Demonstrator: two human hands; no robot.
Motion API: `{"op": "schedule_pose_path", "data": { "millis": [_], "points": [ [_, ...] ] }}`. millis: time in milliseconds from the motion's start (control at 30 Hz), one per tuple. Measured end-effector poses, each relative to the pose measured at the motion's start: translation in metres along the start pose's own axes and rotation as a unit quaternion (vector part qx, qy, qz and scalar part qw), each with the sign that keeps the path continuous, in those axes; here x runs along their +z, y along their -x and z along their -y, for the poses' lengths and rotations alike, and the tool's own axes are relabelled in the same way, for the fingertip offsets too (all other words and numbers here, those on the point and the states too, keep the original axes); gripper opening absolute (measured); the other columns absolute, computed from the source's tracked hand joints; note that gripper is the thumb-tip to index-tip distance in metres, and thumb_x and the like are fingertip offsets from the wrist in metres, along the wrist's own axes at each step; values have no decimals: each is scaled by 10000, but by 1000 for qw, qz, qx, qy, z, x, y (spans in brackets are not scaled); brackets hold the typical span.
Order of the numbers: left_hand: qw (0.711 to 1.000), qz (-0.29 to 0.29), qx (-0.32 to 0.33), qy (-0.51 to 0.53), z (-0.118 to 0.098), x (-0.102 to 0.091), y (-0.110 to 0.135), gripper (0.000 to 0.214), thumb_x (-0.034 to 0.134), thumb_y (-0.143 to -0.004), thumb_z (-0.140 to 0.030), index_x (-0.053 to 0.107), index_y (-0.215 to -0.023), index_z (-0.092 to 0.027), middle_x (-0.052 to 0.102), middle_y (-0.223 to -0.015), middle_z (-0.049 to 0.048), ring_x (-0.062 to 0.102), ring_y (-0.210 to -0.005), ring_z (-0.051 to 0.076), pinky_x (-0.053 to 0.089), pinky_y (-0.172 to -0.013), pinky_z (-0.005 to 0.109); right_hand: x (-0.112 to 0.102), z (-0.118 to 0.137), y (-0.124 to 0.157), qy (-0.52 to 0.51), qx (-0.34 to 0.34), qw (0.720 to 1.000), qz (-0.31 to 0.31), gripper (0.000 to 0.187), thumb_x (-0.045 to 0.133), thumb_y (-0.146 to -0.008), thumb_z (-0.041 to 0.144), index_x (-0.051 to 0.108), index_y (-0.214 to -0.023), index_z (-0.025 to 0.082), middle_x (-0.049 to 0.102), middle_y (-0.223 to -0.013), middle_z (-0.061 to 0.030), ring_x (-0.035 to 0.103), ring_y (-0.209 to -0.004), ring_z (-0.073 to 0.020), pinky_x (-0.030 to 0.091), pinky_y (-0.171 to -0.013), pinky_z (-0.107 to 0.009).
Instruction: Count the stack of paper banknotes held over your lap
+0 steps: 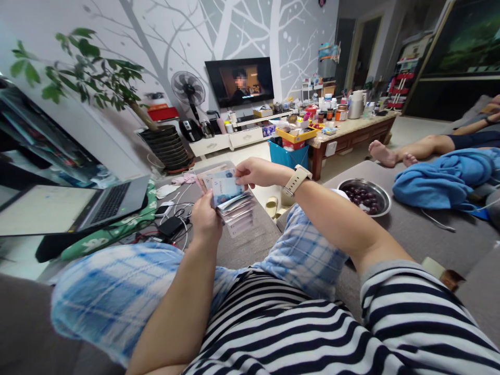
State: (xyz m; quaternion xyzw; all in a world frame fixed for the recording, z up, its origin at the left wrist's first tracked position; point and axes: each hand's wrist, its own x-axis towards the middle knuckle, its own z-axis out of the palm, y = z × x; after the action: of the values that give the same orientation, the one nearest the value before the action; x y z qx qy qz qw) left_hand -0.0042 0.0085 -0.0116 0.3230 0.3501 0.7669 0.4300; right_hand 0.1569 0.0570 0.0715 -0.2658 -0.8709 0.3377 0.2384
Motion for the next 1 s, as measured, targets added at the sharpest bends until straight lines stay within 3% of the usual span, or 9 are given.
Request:
{"op": "schedule_pose_path", "data": {
  "millis": [667,900,1000],
  "points": [
    [1000,-3,9,9,0,0,0,237,634,-662,-292,641,-805,-103,671,-763,51,637,-729,180,477,-724,305,-1,5,1,-22,-3,1000,0,72,545,-777,128,581,-714,125,514,-535,42,473,-485,-57,371,-517,-198],
    [1000,3,6,5,-1,1,0,241,623,-677,-289,648,-839,-112,681,-822,69,643,-748,191,484,-731,324,-2,13,6,-59,7,998,28,308,455,-873,299,606,-677,115,598,-591,-15,466,-486,-55,363,-479,-187],
    [1000,4,8,8,-2,1,1,235,618,-680,-287,646,-844,-121,682,-824,68,644,-754,195,486,-733,327,-1,13,5,-37,22,999,21,294,496,-849,302,604,-653,111,627,-628,-34,465,-482,-53,371,-478,-187]
  ]
}}
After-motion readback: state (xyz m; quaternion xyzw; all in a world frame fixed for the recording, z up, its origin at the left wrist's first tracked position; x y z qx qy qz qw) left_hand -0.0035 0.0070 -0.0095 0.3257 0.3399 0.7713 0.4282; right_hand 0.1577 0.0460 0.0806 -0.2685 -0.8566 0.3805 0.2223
